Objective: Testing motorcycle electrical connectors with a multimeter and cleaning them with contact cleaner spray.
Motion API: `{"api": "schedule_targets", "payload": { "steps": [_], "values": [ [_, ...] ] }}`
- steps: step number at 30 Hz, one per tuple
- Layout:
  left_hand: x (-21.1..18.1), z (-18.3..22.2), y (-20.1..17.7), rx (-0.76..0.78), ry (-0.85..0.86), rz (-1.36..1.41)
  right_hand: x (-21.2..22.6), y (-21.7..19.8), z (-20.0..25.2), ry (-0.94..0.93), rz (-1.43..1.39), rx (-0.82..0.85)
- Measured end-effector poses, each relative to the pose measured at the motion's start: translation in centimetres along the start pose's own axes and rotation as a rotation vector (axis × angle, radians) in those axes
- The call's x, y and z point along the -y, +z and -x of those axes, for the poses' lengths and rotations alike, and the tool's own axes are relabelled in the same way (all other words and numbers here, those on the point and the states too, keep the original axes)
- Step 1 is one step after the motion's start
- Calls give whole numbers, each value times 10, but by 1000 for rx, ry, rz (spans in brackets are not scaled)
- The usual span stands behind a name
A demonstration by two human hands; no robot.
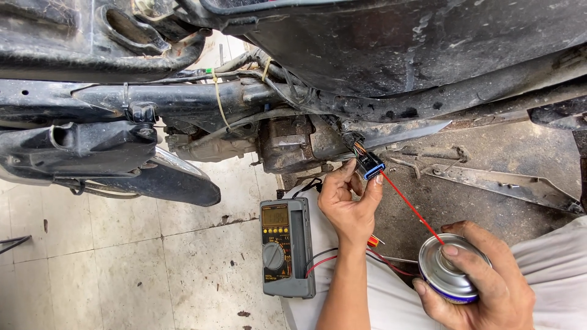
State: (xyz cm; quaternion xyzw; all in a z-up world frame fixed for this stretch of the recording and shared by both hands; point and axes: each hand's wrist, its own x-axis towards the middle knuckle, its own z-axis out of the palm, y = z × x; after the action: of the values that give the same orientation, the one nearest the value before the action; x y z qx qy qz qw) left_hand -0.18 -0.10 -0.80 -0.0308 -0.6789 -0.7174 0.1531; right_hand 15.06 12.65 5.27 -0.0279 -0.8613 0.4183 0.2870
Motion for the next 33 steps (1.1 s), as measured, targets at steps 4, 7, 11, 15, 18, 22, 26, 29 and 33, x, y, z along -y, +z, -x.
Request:
{"api": "schedule_targets", "payload": {
  "steps": [4, 7, 11, 15, 18, 22, 26, 29, 33],
  "values": [
    [-1, 0, 0, -5, -15, -24, -4, 2, 3, -16, 12, 0],
    [-2, 0, 0, 0, 11, -6, -4, 2, 6, -4, 19, 1],
    [-4, -2, 0, 16, 26, -37, -4, 2, 6, -30, 20, 3],
    [-7, -2, 1, 21, 27, -40, -1, 0, 4, 26, 12, 14],
    [-6, -1, 0, 22, -7, -35, -8, -3, 4, 79, -34, 19],
    [-8, -2, 1, 29, -14, -25, -13, -7, 1, 98, 20, 32],
    [-7, -2, 1, 29, -6, 0, -11, -9, -6, 94, 38, 52],
    [-5, -1, 0, 33, -10, 14, -11, -8, -5, 85, 25, 55],
    [-11, -2, 0, 38, -23, 6, -14, -4, 1, 99, 0, 28]
  ]
}}
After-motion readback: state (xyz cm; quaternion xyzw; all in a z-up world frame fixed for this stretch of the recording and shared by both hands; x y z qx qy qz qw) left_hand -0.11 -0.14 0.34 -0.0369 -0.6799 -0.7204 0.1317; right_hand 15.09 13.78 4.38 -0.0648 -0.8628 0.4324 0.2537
